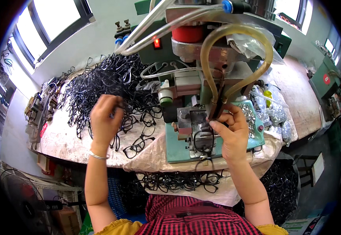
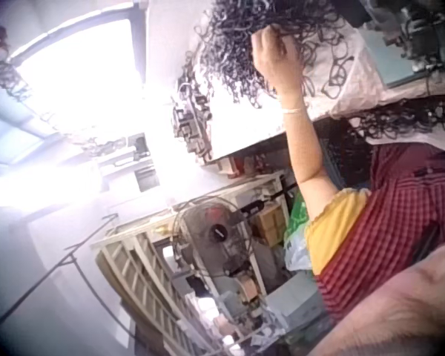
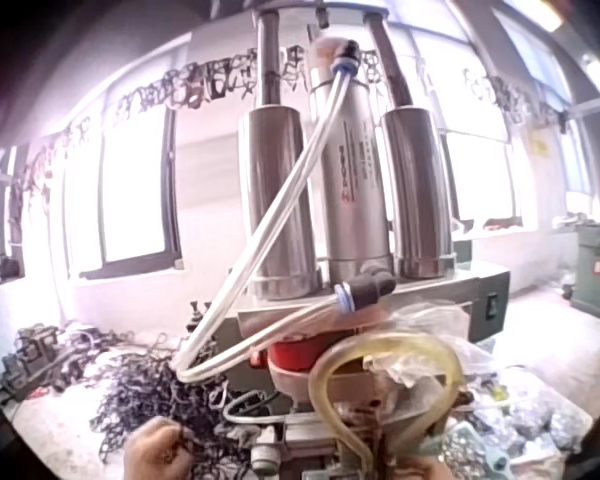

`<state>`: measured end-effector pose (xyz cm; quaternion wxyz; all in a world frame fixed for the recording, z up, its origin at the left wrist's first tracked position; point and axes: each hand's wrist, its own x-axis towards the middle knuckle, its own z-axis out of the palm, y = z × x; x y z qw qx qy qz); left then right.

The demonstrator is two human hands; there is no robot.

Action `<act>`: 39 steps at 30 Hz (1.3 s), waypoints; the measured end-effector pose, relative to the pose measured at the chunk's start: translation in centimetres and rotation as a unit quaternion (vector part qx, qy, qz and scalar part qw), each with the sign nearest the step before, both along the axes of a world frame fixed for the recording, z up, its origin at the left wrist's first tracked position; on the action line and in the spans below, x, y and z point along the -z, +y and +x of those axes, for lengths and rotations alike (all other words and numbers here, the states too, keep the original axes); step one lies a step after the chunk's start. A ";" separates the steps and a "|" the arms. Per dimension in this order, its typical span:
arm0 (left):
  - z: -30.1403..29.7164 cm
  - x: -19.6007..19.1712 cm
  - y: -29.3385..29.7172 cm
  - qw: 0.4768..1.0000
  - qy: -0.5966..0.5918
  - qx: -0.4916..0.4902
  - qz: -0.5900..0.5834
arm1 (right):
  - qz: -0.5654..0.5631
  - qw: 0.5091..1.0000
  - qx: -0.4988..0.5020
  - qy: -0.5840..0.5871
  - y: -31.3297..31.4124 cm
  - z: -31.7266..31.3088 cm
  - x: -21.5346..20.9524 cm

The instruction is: The person repeatedly picks up black eyeglass frames from a pile, places them into a green machine, and adds small metal components from a tray. The person operates the machine to process each frame and then removes the finished glasses, placing them on the table. This cycle continues throughout the video.

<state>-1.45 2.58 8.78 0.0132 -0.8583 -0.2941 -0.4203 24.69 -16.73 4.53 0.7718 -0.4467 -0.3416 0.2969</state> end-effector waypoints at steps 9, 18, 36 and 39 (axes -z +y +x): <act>2.0 0.5 -11.4 0.906 -0.045 0.413 0.080 | -0.031 0.990 -0.032 -0.132 -2.9 0.6 -0.3; 10.7 3.2 -9.8 0.862 -0.001 0.506 0.019 | -0.287 0.725 0.296 -0.552 -4.9 10.3 8.0; 7.4 8.7 -9.9 0.959 -0.220 0.178 0.003 | -0.182 0.926 0.229 -0.241 -6.5 10.0 9.1; 8.7 9.4 -5.8 0.958 -0.272 -0.043 -0.080 | -0.168 0.937 0.220 -0.212 -6.5 9.0 8.1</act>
